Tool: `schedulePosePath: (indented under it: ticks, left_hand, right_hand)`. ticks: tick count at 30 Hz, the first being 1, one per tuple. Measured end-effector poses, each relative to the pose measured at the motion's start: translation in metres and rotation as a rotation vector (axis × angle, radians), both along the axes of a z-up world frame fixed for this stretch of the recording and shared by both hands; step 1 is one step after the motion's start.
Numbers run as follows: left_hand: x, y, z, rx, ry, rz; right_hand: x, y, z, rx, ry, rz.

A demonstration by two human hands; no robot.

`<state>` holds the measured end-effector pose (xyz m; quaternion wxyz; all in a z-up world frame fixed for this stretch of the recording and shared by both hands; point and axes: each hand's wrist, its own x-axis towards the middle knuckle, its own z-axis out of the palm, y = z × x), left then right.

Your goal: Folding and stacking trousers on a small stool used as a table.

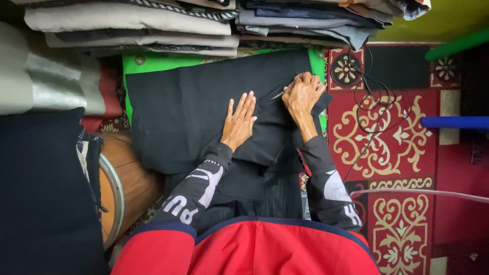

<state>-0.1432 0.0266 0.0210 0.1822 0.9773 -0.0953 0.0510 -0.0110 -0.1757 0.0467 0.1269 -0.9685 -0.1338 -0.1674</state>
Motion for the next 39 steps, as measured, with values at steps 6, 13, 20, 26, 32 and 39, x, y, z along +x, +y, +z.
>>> schedulePosePath:
  ticks: [6,13,20,26,32,39]
  left_hand:
    - [0.002,-0.002,-0.004,0.001,-0.004,0.007]
    - [0.004,-0.003,-0.001,0.007,-0.021,0.012]
    - [0.009,-0.005,0.007,-0.040,0.029,-0.019]
    - [0.008,-0.007,0.003,-0.085,0.010,-0.030]
    - [0.007,-0.007,-0.004,-0.100,0.012,-0.030]
    - [0.008,-0.008,-0.013,-0.126,-0.018,-0.036]
  right_hand:
    - [-0.006,-0.002,0.002,-0.099,-0.094,0.037]
    - [-0.004,-0.008,0.018,-0.110,-0.101,0.117]
    - [0.002,-0.019,0.021,-0.214,0.086,0.402]
    - [-0.008,-0.004,0.009,-0.059,0.310,0.387]
    - [-0.031,0.018,0.021,-0.049,0.207,0.386]
    - [-0.040,0.012,0.030,-0.075,0.196,0.227]
